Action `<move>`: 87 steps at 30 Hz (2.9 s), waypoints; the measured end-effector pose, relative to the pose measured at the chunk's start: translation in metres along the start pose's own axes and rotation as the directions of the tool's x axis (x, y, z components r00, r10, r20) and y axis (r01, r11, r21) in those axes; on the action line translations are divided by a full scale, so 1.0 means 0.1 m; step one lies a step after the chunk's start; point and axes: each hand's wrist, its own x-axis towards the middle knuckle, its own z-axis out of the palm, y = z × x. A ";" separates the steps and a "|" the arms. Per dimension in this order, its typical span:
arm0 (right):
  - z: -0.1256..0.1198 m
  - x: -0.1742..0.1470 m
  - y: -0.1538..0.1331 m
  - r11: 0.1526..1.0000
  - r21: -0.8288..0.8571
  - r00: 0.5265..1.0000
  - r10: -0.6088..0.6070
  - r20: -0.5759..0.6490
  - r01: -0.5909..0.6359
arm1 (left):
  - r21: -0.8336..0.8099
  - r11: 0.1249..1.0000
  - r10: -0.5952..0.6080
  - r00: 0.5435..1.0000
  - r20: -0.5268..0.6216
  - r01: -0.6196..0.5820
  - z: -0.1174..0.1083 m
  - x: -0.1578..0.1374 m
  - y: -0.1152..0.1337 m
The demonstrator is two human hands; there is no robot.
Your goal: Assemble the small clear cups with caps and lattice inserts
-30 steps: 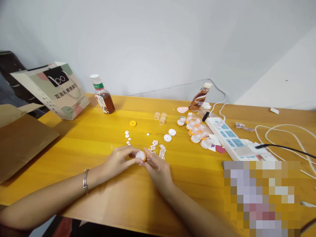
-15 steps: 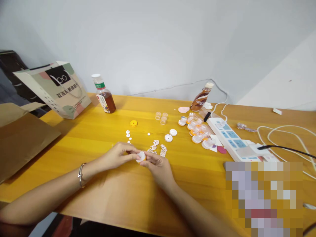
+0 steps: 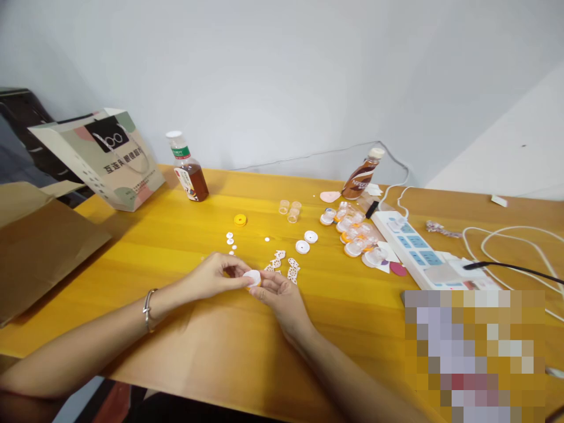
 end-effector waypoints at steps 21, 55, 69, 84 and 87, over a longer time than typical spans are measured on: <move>0.02 -0.04 -0.04 0.991 -0.130 0.997 -0.046 -0.067 0.037 | 0.219 0.948 0.212 0.972 0.100 -0.229 -0.12 -0.05 0.13; -0.05 0.02 0.00 0.992 -0.094 0.995 -0.092 -0.045 0.088 | 0.558 0.772 0.180 0.947 0.267 -0.304 -0.26 -0.19 -0.09; -0.05 0.02 0.03 0.996 0.068 0.997 -0.067 0.040 0.064 | 0.542 0.752 0.483 0.873 -0.064 -0.376 0.12 -0.12 -0.09; -0.01 -0.01 -0.01 0.991 -0.134 0.997 -0.012 0.078 0.023 | 0.490 0.742 0.463 0.878 0.118 -0.457 0.00 -0.07 -0.08; 0.00 -0.02 -0.01 0.986 -0.169 0.991 0.025 0.132 -0.002 | 0.541 0.667 0.454 0.855 0.249 -0.512 -0.04 -0.06 -0.06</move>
